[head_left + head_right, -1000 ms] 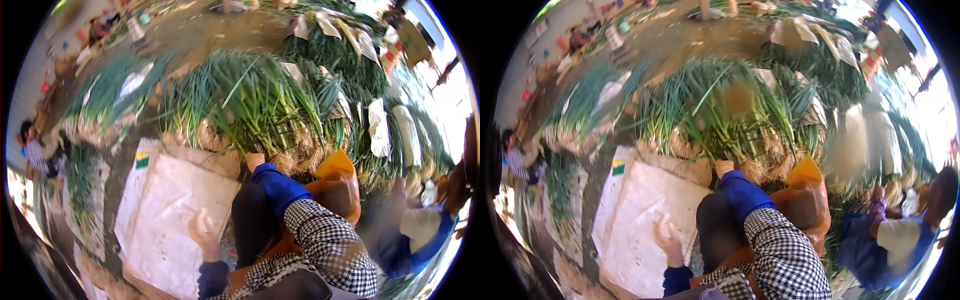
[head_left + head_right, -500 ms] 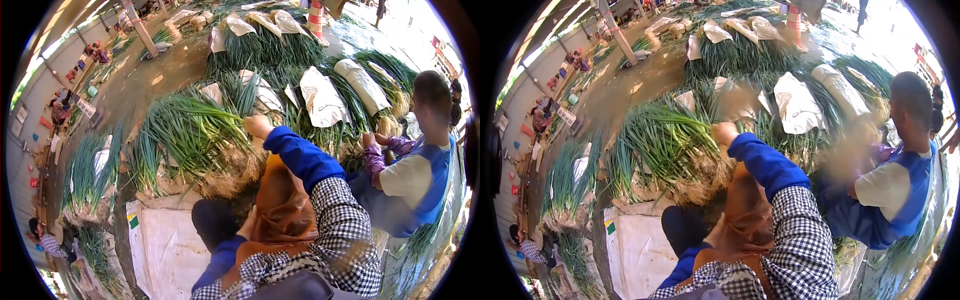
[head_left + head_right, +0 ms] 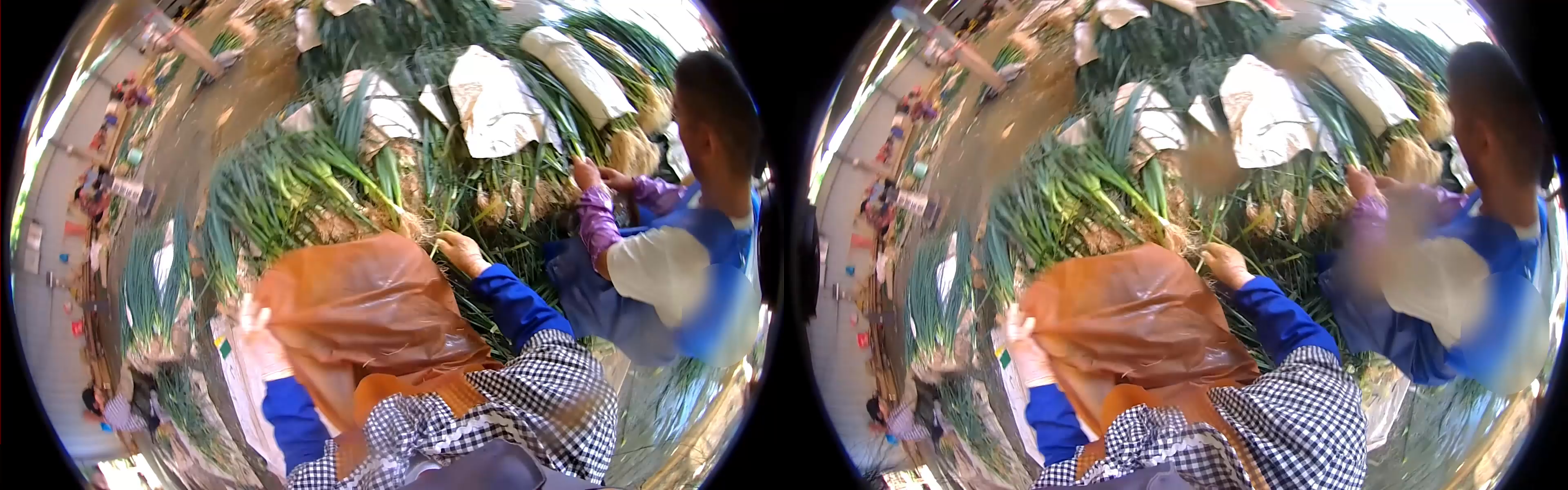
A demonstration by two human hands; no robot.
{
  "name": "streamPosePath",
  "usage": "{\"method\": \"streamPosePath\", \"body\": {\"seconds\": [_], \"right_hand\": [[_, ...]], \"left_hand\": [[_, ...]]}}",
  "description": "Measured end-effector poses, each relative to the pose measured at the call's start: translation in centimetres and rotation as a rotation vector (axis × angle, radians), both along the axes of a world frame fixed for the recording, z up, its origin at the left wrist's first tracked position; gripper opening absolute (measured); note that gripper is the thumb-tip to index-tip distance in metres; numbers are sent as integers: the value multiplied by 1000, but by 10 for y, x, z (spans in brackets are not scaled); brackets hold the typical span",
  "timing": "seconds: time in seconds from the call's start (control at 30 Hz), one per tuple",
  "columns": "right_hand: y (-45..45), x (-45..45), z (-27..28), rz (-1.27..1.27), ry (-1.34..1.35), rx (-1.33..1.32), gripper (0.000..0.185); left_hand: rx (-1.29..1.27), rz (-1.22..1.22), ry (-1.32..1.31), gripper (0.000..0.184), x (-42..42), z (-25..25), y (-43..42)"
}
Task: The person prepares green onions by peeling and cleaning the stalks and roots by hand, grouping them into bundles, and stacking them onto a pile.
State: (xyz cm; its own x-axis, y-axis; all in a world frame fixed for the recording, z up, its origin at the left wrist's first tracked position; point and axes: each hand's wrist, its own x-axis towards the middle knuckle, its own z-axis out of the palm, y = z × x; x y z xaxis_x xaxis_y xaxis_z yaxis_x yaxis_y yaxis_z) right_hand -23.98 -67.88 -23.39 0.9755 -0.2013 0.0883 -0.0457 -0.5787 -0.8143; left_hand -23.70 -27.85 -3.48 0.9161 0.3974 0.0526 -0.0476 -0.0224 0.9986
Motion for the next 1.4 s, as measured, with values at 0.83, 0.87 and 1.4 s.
{"method": "streamPosePath", "body": {"seconds": [0.83, 0.87, 1.4], "right_hand": [[67, 93, 133, 191, 380, 709, 22], [73, 81, 114, 179, 267, 564, 26], [90, 68, 109, 457, 42, -642, 30]], "left_hand": [[-722, -586, 468, 35, 3, -98, -198], [-799, -575, 524, 29, -8, -110, -205], [132, -264, 376, 28, -46, -143, -212]]}}
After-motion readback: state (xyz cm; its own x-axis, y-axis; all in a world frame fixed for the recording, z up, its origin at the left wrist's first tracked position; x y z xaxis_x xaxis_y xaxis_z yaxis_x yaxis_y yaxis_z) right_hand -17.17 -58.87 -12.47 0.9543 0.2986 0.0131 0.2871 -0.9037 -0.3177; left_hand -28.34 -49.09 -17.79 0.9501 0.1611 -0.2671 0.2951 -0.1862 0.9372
